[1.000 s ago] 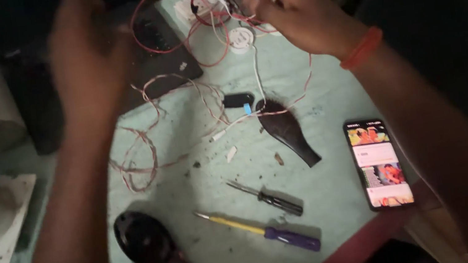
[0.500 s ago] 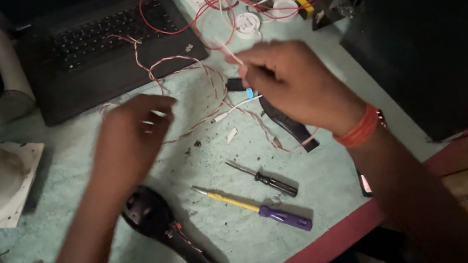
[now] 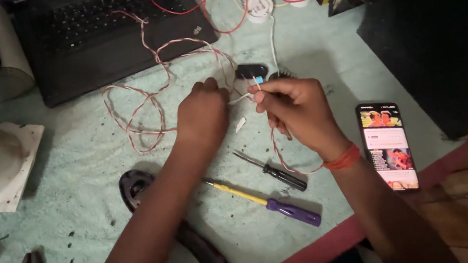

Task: Repairing or rewiring an electronic appliance handle and internal components.

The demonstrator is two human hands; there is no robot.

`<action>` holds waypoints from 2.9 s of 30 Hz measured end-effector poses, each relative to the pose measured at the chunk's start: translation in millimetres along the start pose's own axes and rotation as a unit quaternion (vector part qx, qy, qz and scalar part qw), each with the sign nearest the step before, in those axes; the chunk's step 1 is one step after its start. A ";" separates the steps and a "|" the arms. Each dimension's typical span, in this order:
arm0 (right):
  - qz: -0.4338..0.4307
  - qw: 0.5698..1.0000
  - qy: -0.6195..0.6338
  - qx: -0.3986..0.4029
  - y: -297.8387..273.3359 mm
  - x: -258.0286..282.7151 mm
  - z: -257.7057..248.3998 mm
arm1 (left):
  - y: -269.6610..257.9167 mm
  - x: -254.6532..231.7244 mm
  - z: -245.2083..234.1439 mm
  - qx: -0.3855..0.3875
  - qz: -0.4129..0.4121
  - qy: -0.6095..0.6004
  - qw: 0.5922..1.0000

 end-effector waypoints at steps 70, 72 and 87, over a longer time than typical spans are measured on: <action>-0.240 0.963 -0.102 -0.062 -51.2 57.4 -16.4 | -24.7 -40.5 -96.4 -0.067 -0.005 -0.383 0.921; -0.241 0.961 -0.117 -0.061 -51.4 57.7 -15.4 | -24.9 -42.4 -97.4 -0.070 0.007 -0.370 0.926; -0.215 0.960 -0.146 -0.099 -49.1 50.8 -12.6 | -27.9 -34.1 -92.9 -0.090 -0.051 -0.380 0.919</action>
Point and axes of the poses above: each hand's wrist, its own y-axis towards the middle knuckle, its own z-axis out of the palm, x = y × z, the point moved 9 cm from there along y, towards the middle knuckle, and after that the axes turned 6 degrees about -x, right-handed, at the moved point
